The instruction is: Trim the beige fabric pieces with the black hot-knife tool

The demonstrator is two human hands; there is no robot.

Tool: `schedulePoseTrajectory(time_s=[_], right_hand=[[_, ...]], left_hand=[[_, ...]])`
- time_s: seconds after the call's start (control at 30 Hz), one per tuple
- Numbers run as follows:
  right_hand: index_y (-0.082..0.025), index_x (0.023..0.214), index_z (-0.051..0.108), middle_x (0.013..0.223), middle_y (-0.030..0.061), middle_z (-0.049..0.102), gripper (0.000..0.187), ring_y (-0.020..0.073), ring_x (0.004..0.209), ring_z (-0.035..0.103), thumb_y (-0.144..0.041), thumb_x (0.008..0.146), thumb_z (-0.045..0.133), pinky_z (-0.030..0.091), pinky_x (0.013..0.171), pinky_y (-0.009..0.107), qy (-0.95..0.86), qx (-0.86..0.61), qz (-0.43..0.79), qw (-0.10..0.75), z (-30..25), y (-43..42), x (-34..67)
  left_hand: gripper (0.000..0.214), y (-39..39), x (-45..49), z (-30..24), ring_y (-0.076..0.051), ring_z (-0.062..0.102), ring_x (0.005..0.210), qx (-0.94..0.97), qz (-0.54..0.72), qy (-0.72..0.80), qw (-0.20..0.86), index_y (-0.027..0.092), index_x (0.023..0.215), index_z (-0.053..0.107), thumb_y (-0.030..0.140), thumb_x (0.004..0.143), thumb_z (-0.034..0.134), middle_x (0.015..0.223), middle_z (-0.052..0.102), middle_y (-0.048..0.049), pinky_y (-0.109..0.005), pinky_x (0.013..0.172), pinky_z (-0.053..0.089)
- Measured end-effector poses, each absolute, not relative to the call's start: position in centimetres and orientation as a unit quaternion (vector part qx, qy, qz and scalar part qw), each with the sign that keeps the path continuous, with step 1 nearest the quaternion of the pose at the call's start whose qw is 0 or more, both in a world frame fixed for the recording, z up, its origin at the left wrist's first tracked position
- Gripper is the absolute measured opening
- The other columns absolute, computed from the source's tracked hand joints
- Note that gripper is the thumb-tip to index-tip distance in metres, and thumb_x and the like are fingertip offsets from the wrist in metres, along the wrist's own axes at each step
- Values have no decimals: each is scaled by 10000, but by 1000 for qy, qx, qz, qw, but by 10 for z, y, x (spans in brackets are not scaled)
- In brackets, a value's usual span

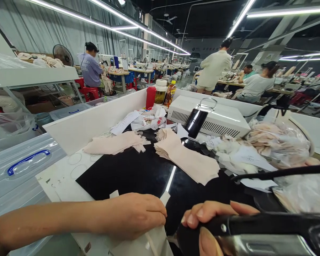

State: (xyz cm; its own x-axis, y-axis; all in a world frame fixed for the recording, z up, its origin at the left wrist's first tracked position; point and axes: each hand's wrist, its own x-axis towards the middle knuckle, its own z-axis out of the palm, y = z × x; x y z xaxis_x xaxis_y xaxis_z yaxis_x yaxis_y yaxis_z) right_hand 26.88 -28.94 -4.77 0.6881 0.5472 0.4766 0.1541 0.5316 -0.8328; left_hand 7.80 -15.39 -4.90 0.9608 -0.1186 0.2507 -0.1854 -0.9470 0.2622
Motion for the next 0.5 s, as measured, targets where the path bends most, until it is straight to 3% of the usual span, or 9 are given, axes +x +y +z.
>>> schedulePoseTrajectory(time_s=[0.23,0.5], right_hand=[[-331,1221,688,771,-22,632,474,181,552,574,-394,829,947,600,472,350,-380,-446,121,802,-37,-285,258],[-348,1212,680,785,-24,637,465,180,563,576,-354,832,948,596,475,339,-364,-429,145,813,-46,-285,259]], left_hand=[[231,-144,69,-56,-203,693,1261,978,116,-81,153,103,1164,723,79,1100,503,1315,748,-91,-257,1119,555],[231,-146,60,-52,-159,724,1137,981,152,-69,98,214,1234,733,310,1176,532,1303,736,-34,-208,830,568]])
